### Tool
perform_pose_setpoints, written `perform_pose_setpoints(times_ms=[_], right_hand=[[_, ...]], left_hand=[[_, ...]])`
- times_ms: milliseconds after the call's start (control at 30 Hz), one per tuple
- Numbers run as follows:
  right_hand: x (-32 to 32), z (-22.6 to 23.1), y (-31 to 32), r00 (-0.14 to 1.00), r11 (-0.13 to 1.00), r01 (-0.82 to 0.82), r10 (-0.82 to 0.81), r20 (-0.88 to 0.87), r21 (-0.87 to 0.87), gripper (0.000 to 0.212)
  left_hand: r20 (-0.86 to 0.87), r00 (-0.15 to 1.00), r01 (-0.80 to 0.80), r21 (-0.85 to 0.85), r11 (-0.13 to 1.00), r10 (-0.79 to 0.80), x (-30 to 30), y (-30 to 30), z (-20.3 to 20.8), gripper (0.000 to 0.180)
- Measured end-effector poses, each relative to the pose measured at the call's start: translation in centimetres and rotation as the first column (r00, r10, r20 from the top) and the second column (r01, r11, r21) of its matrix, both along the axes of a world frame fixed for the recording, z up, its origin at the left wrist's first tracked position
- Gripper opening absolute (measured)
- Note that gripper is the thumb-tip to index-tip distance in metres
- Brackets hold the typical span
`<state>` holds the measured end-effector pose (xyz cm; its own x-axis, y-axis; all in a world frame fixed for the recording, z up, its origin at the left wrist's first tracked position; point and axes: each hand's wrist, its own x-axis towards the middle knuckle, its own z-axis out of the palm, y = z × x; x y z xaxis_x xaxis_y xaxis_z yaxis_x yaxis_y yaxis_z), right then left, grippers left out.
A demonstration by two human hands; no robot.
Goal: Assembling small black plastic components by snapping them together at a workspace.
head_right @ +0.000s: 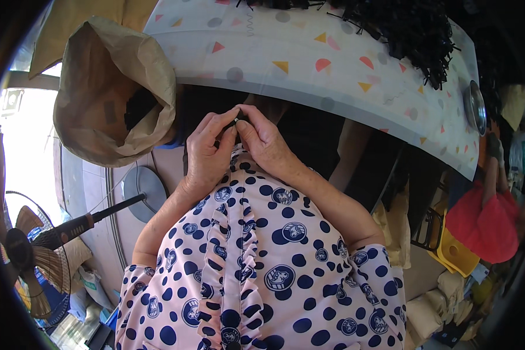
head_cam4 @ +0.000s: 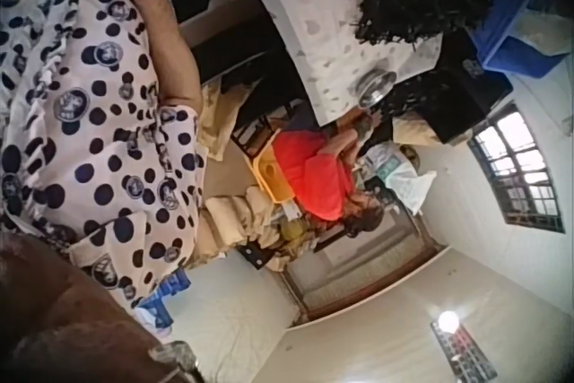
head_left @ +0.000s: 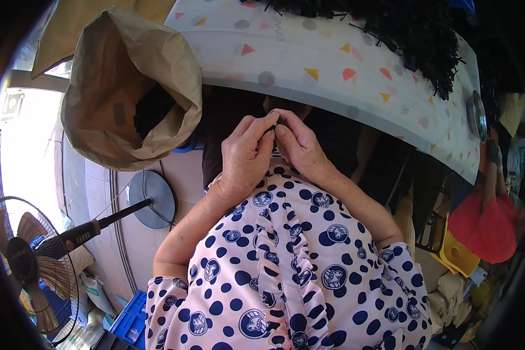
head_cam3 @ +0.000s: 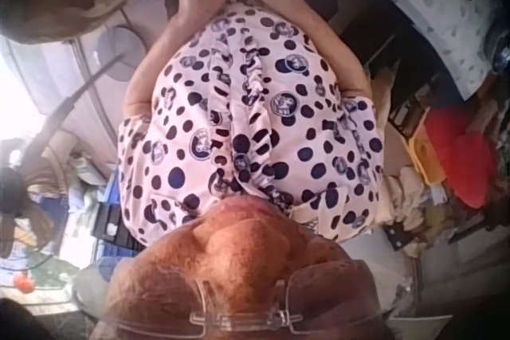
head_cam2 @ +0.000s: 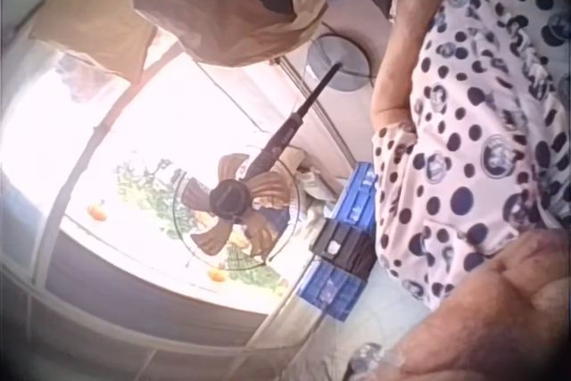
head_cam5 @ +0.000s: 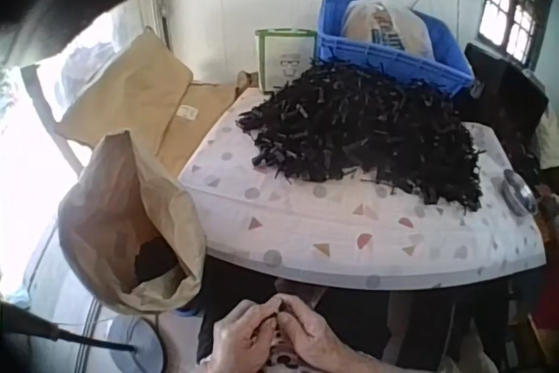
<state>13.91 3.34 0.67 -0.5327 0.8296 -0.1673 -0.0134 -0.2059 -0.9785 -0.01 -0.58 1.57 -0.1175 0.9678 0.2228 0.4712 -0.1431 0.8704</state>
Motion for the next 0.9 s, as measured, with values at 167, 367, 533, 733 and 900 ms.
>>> perform_pose_setpoints(times_ms=[167, 367, 533, 733, 900], right_hand=[[-0.2, 0.2, 0.4, 0.999, 0.997, -0.019, 0.023, 0.046, -0.081, 0.028], [-0.8, -0.9, 0.4, 0.998, 1.0, -0.017, 0.015, 0.063, 0.026, 0.028], [-0.6, -1.2, 0.7, 1.0, 0.998, 0.019, -0.018, 0.005, -0.06, 0.016], [-0.1, -0.4, 1.2, 0.965, 0.97, 0.003, -0.067, -0.255, -0.243, 0.012], [-0.1, -1.3, 2.0, 0.962, 0.947, -0.081, -0.007, -0.272, -0.31, 0.013]], left_hand=[[-0.063, 0.997, -0.032, 0.031, 0.999, 0.033, -0.2, 0.3, -0.3, 0.03], [0.038, 0.994, -0.097, -0.126, 0.987, 0.103, -0.7, 0.1, -0.6, 0.034], [0.644, 0.751, 0.039, -0.26, 0.965, 0.143, -2.7, -0.2, -0.7, 0.031], [0.917, 0.364, 0.265, -0.268, 0.926, 0.161, -3.2, 0.1, -1.2, 0.036], [0.896, 0.43, 0.349, -0.281, 0.894, 0.114, -2.9, -0.2, -1.1, 0.036]])
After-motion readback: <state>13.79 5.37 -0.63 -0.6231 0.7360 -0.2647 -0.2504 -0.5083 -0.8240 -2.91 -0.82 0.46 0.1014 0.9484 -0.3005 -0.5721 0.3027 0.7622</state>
